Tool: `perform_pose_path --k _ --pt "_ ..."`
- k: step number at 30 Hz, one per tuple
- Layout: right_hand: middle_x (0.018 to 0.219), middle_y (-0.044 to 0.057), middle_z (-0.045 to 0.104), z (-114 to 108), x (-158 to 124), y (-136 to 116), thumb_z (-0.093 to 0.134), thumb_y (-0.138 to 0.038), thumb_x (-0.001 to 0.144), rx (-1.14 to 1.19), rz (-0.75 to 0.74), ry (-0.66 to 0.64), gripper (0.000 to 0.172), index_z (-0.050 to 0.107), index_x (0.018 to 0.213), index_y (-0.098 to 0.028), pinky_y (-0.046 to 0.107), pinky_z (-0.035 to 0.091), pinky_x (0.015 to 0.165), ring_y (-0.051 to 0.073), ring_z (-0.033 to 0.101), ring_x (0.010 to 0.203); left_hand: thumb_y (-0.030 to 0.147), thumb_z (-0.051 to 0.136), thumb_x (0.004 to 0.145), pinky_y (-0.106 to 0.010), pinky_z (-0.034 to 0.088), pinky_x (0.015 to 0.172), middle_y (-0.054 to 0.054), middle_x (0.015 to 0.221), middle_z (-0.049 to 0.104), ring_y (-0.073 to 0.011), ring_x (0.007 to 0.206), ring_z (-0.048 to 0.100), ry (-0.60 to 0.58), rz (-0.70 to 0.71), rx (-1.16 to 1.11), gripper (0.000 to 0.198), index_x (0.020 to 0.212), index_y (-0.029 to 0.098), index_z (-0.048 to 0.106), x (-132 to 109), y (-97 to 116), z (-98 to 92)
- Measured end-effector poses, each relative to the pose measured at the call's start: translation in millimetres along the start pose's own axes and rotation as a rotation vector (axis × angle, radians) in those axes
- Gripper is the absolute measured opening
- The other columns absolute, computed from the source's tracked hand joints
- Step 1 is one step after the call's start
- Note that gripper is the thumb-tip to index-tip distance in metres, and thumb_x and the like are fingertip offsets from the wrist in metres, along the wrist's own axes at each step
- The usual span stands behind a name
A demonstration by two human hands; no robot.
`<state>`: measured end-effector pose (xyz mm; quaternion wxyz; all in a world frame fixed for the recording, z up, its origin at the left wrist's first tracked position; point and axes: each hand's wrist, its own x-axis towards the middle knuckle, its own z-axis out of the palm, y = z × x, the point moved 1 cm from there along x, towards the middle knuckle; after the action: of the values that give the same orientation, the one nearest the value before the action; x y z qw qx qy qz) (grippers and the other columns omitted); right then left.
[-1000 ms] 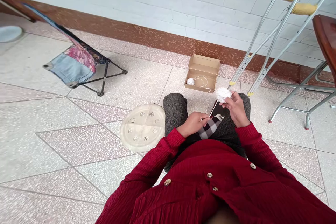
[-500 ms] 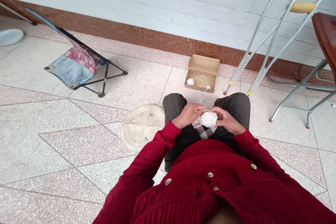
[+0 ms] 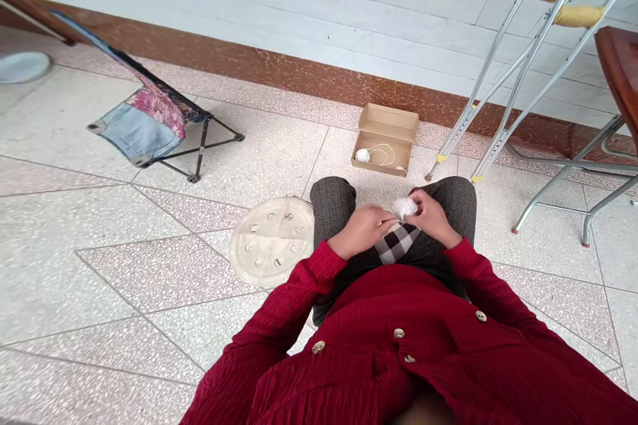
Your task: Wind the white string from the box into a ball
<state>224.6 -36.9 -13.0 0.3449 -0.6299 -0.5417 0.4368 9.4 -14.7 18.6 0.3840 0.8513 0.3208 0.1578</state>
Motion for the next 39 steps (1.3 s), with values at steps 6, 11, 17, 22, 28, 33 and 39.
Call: perform_pose_path --k 6,11,17,22,28,33,39 --pt "0.086 -0.003 0.063 9.5 -27.9 -9.1 0.081 -0.021 0.059 0.45 0.199 -0.44 0.041 0.06 0.095 -0.021 0.024 0.045 0.062 0.013 0.056 0.069 0.028 0.048 0.1 -0.031 0.043 0.098 -0.001 0.067 0.065 -0.0145 0.071 0.06 -0.018 0.11 0.065 0.034 0.072 0.018 0.066 7.3 -14.1 -15.7" --pt "0.094 0.0 0.067 -4.7 -35.0 -31.3 0.085 -0.02 0.057 0.737 0.206 -0.471 0.051 0.066 0.104 -0.021 0.024 0.051 0.067 0.015 0.06 0.081 0.037 0.047 0.1 -0.024 0.043 0.075 -0.001 0.067 0.063 -0.0146 0.072 0.058 0.047 -0.011 -0.147 0.041 0.067 0.016 0.063 12.5 -19.1 -4.7" --pt "0.12 0.004 0.069 -18.2 -22.4 -48.6 0.08 -0.022 0.066 0.842 0.105 -0.224 0.062 0.063 0.124 -0.027 0.031 0.059 0.07 0.02 0.067 0.089 0.037 0.047 0.098 -0.023 0.04 0.068 0.001 0.063 0.06 -0.0113 0.063 0.052 -0.009 -0.15 -0.311 0.043 0.064 0.014 0.062 5.4 -23.8 22.1" --pt "0.089 0.001 0.069 -24.4 5.3 -24.2 0.077 -0.029 0.066 0.504 0.14 0.134 0.049 0.064 0.113 -0.022 0.03 0.055 0.059 0.016 0.063 0.064 0.033 0.048 0.1 -0.025 0.044 0.076 -0.001 0.065 0.063 -0.0142 0.069 0.057 -0.071 -0.011 -0.061 0.041 0.066 0.016 0.063 -3.3 -6.6 20.2" --pt "0.098 0.004 0.067 16.0 -5.1 11.2 0.078 -0.022 0.057 0.008 0.077 0.028 0.046 0.07 0.102 -0.02 0.035 0.055 0.078 0.02 0.063 0.086 0.027 0.05 0.1 -0.039 0.041 0.108 -0.005 0.084 0.074 -0.0172 0.079 0.065 0.027 0.12 0.184 0.028 0.084 0.018 0.072 6.6 -2.6 -8.9" --pt "0.082 0.001 0.071 24.9 -33.2 -5.1 0.079 -0.024 0.065 0.485 0.311 -0.443 0.053 0.066 0.117 -0.018 0.03 0.055 0.063 0.015 0.065 0.065 0.028 0.052 0.099 -0.035 0.043 0.104 0.0 0.071 0.069 -0.0152 0.075 0.062 0.039 0.108 0.092 0.032 0.074 0.018 0.069 19.2 -13.6 -23.4" --pt "0.1 0.004 0.075 -12.2 -44.5 -46.7 0.082 -0.024 0.069 0.814 0.278 -0.28 0.051 0.067 0.117 -0.02 0.03 0.06 0.066 0.016 0.07 0.074 0.036 0.053 0.097 -0.023 0.042 0.07 0.0 0.068 0.064 -0.0122 0.068 0.057 0.078 -0.065 -0.248 0.04 0.066 0.014 0.065 18.2 -23.4 -6.4"
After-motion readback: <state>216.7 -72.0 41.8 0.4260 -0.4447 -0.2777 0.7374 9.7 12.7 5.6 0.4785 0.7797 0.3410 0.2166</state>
